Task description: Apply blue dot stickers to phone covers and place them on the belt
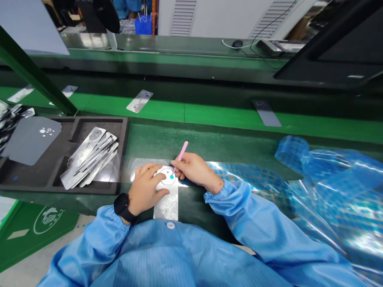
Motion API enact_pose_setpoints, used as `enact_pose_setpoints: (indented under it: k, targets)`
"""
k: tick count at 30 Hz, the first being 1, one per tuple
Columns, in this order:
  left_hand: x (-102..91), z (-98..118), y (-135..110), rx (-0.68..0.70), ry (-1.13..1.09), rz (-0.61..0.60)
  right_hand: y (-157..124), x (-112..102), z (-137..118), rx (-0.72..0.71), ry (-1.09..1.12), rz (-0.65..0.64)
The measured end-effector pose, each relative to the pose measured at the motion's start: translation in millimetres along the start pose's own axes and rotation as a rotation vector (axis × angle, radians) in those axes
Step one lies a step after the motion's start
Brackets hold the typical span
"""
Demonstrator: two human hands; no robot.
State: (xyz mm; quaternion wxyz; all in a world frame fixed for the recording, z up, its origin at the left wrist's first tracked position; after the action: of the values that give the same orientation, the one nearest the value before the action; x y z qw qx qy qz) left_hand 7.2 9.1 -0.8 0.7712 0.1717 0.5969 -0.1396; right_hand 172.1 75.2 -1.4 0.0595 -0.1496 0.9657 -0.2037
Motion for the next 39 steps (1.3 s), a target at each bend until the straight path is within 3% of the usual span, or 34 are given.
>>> enact_pose_setpoints:
  k: [13, 21, 23, 26, 28, 30, 32, 35, 39]
  targets:
    - [-3.8, 6, 0, 0.040, 0.065, -0.051, -2, 1, -2, -0.041, -0.107, 0.015]
    - [-4.1, 13, 3, -0.016, 0.101, -0.094, -3, -1, 1, -0.102, -0.147, -0.001]
    - [-3.9, 13, 3, -0.019, 0.101, -0.095, -8, -7, -3, -0.162, -0.212, 0.072]
    - [-3.6, 13, 3, -0.018, 0.099, -0.101, -25, -15, -14, -0.453, -0.421, 0.218]
    - [-3.4, 12, 3, -0.017, 0.097, -0.104, -39, -11, -14, -0.648, -0.557, 0.164]
    - [-2.9, 11, 3, -0.018, 0.097, -0.102, -50, -1, -5, -0.709, -0.699, 0.022]
    - [-2.4, 11, 3, -0.021, 0.098, -0.099, -56, 9, 7, -0.659, -0.865, -0.074]
    - [-2.0, 11, 3, -0.031, 0.097, -0.097, -58, 18, 19, -0.576, -1.058, -0.099]
    - [-1.7, 11, 3, -0.051, 0.089, -0.087, -58, 21, 21, -0.572, -1.101, -0.100]
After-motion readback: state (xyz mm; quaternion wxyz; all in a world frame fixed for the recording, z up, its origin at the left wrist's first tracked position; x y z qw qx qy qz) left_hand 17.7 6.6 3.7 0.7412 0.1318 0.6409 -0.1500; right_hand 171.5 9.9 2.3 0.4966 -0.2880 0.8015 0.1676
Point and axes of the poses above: each hand's wrist, its own y-axis towards the middle knuckle, its own x-axis out of the palm, z = x × y, the point moved 3 cm from there along y, towards the middle knuckle, and after that the axes turned 15 degrees about y, right-handed, at the moved point
